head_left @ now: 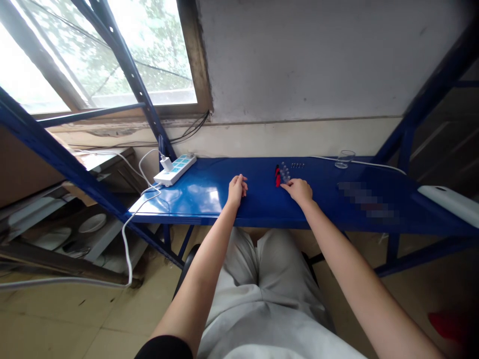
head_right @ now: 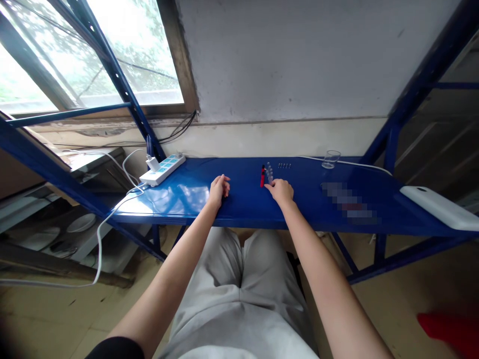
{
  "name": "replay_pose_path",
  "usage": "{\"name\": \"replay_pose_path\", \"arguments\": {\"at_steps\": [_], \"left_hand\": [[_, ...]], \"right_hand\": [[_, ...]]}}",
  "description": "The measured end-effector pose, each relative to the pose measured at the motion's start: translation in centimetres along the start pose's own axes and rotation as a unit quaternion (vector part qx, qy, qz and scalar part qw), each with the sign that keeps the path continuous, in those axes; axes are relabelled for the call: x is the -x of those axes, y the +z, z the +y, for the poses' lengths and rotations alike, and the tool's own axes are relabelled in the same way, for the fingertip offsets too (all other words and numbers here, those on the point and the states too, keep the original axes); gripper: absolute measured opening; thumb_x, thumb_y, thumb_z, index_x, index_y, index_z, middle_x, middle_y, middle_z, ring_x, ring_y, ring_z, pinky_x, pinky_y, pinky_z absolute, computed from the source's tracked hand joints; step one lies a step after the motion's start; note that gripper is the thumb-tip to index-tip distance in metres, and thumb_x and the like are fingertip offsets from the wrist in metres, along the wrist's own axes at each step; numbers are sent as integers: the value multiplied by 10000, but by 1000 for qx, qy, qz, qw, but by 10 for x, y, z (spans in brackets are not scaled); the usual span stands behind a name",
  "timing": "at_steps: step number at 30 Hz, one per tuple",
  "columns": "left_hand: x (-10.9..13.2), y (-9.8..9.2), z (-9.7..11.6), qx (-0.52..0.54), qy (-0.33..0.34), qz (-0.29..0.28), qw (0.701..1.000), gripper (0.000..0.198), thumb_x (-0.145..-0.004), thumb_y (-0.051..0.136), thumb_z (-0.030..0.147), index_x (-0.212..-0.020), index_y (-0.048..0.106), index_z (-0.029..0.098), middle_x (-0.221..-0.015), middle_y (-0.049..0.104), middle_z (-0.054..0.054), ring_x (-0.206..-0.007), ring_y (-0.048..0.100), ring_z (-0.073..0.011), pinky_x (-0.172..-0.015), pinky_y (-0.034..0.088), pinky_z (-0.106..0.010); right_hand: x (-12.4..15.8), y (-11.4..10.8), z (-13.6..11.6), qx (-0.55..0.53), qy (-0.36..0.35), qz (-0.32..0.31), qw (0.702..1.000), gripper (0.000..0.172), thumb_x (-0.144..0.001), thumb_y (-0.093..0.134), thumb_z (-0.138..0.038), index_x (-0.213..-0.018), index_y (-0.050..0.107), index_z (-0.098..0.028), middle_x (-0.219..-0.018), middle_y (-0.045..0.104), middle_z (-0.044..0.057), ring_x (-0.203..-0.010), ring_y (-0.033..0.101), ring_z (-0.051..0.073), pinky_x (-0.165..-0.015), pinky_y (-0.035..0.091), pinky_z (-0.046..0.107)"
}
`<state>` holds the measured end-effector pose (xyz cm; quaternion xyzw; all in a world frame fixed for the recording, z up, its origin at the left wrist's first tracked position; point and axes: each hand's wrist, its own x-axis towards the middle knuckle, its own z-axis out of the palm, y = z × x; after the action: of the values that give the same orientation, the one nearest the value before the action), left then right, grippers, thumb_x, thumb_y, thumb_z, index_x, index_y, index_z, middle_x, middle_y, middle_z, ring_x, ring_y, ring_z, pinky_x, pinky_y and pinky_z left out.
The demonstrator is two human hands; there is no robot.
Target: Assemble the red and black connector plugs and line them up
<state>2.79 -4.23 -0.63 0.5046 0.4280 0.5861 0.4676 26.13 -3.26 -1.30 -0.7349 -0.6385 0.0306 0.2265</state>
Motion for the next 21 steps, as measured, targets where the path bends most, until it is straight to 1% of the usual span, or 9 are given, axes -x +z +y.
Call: {"name": "replay_pose_path", "arguments": {"at_steps": [5,7,9,10,12,15,18,20,21], "left_hand": [[-1,2,-5,-49,12,-4,999,270,-844,396,425,-773,481,179,-484,444,65,-317,352,-47,-349,242,-187],[-1,5,-8,-106,33,-6,994,235,-834,417,394,-764,488,181,-491,450,62,-337,366,-52,-374,272,-187],[-1,8,-10,-185,74,-6,980,199,-821,443,360,-751,499,182,-507,463,54,-393,415,-65,-427,322,-191],[0,10,-11,-229,100,-11,968,182,-817,452,343,-753,510,183,-521,475,47,-435,446,-74,-462,345,-196],[3,14,-10,-316,149,-41,936,151,-817,457,312,-804,544,188,-568,517,29,-526,500,-97,-533,382,-212],[9,22,-4,-423,209,-108,875,222,-828,442,282,-994,560,194,-731,607,-16,-701,562,-143,-650,427,-252],[14,33,2,-491,270,-161,812,381,-840,412,269,-1204,478,176,-1007,616,-75,-953,545,-196,-821,425,-308],[17,43,4,-523,290,-187,779,481,-845,390,267,-1316,372,171,-1173,553,-98,-1055,498,-221,-878,401,-344],[17,49,5,-537,290,-192,769,522,-847,380,269,-1357,313,178,-1237,512,-103,-1089,476,-232,-885,394,-359]], "right_hand": [[2,3,4,-7,3,13,1000,395,-730,559,-546,-885,679,-203,-860,684,90,-819,620,242,-625,425,289],[4,4,5,-17,3,17,1000,377,-740,548,-532,-878,674,-205,-857,683,80,-808,620,230,-623,423,282],[6,5,6,-24,2,21,999,357,-750,541,-513,-867,671,-203,-839,681,74,-793,619,218,-619,422,275],[7,5,6,-26,1,23,999,349,-752,541,-505,-864,670,-200,-830,679,73,-787,619,214,-617,422,274],[8,5,5,-27,0,29,999,336,-752,545,-489,-861,667,-196,-817,677,75,-781,619,211,-618,423,272],[10,4,4,-28,0,37,999,317,-759,546,-467,-874,664,-197,-819,676,74,-786,621,209,-630,427,274],[11,3,2,-26,2,39,999,305,-764,546,-455,-891,662,-203,-823,677,73,-795,623,212,-643,431,278],[12,3,2,-25,5,38,999,303,-764,546,-453,-893,661,-205,-816,677,73,-794,625,213,-645,433,280],[12,2,1,-25,6,38,999,304,-765,544,-454,-893,661,-205,-814,678,73,-793,625,213,-645,434,280]]}}
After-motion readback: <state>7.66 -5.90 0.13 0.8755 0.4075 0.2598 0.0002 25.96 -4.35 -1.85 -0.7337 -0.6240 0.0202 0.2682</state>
